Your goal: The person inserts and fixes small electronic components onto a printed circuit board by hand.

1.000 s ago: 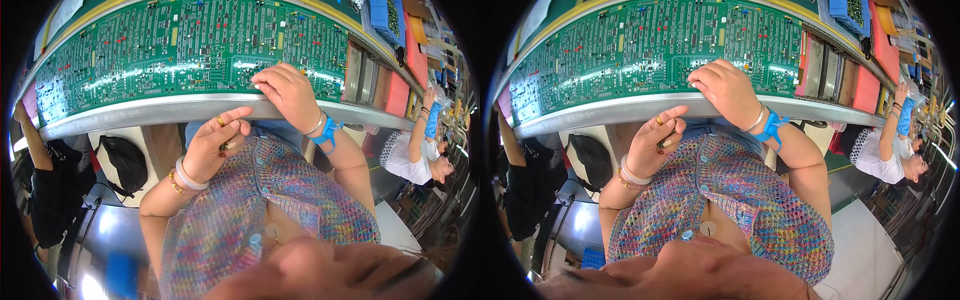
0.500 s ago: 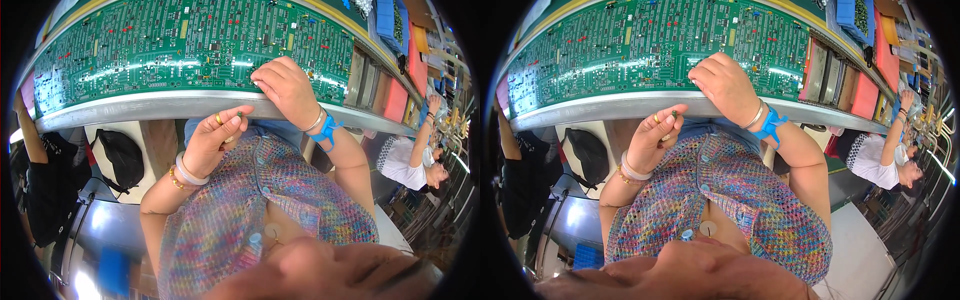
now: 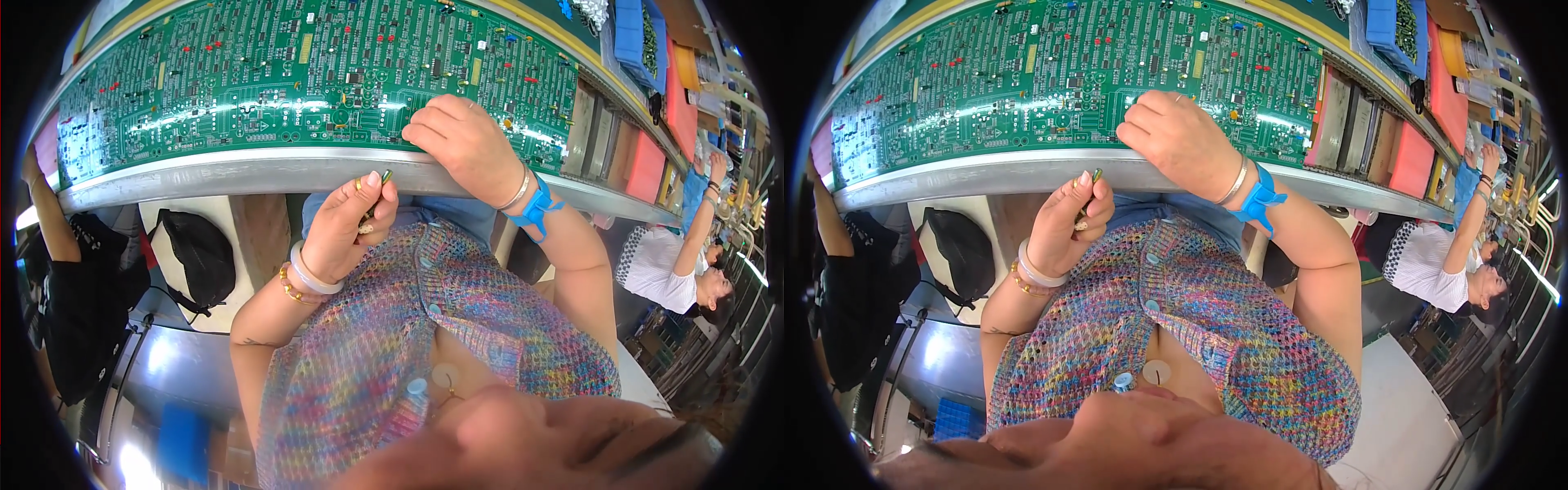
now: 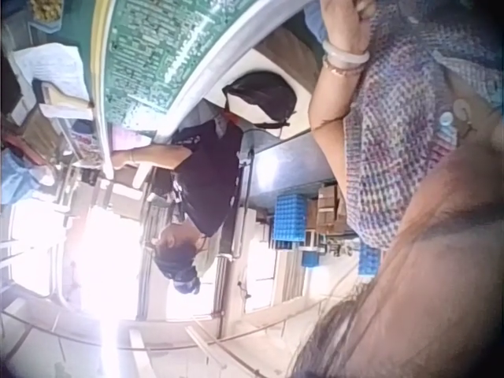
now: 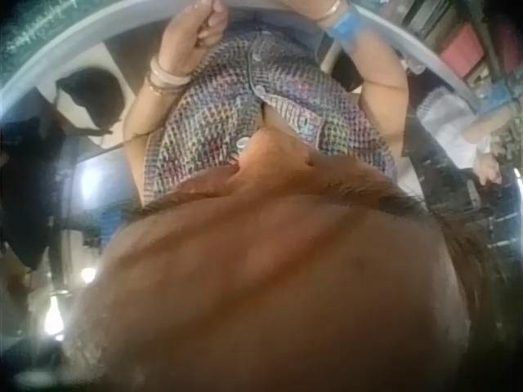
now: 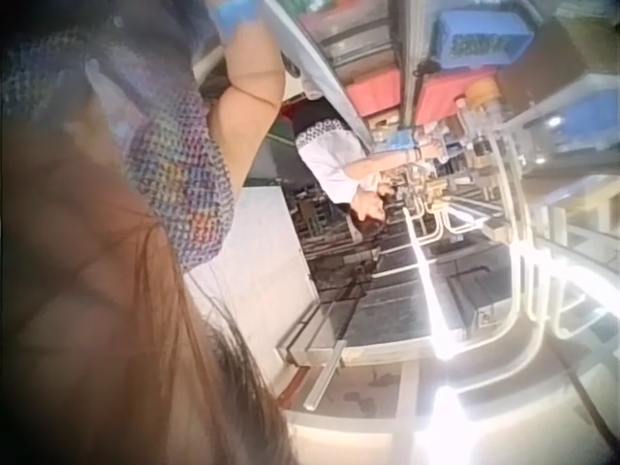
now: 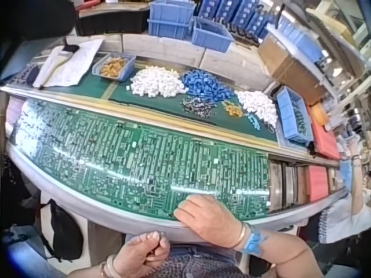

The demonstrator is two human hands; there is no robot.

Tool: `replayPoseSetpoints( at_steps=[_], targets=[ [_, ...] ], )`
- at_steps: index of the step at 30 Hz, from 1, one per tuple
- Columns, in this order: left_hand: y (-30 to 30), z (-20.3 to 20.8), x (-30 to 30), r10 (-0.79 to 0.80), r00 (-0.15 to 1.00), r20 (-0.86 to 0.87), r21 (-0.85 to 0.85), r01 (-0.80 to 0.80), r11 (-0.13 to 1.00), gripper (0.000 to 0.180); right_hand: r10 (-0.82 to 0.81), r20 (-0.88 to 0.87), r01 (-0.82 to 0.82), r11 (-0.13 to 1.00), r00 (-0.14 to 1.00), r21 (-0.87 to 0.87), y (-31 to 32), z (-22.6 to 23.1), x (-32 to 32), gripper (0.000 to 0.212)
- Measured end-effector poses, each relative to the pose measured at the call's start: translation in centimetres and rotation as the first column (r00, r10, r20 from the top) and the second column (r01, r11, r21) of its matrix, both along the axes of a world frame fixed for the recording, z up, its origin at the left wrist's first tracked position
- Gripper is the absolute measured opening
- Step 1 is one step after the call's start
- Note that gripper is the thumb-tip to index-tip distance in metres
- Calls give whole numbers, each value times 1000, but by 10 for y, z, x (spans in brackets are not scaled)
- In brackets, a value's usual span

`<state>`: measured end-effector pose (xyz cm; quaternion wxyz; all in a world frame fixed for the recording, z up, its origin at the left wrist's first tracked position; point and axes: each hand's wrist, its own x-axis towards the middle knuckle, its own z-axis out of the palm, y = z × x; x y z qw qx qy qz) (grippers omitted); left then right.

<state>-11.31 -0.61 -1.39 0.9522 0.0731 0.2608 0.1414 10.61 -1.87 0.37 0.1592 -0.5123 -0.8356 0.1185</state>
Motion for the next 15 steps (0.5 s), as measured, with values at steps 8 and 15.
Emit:
replayPoseSetpoints(
  at_steps=[8, 15],
  targets=[
    [12, 5, -1, -41, 992, 119, -33, 45, 998, 31, -74, -537, -39, 980, 840, -196, 7, 24, -14, 15],
    [35, 21, -8, 13, 1000, 12, 203, -16, 979, 34, -51, -427, 20, 997, 903, -78, 56, 35, -16, 14]
  ],
)
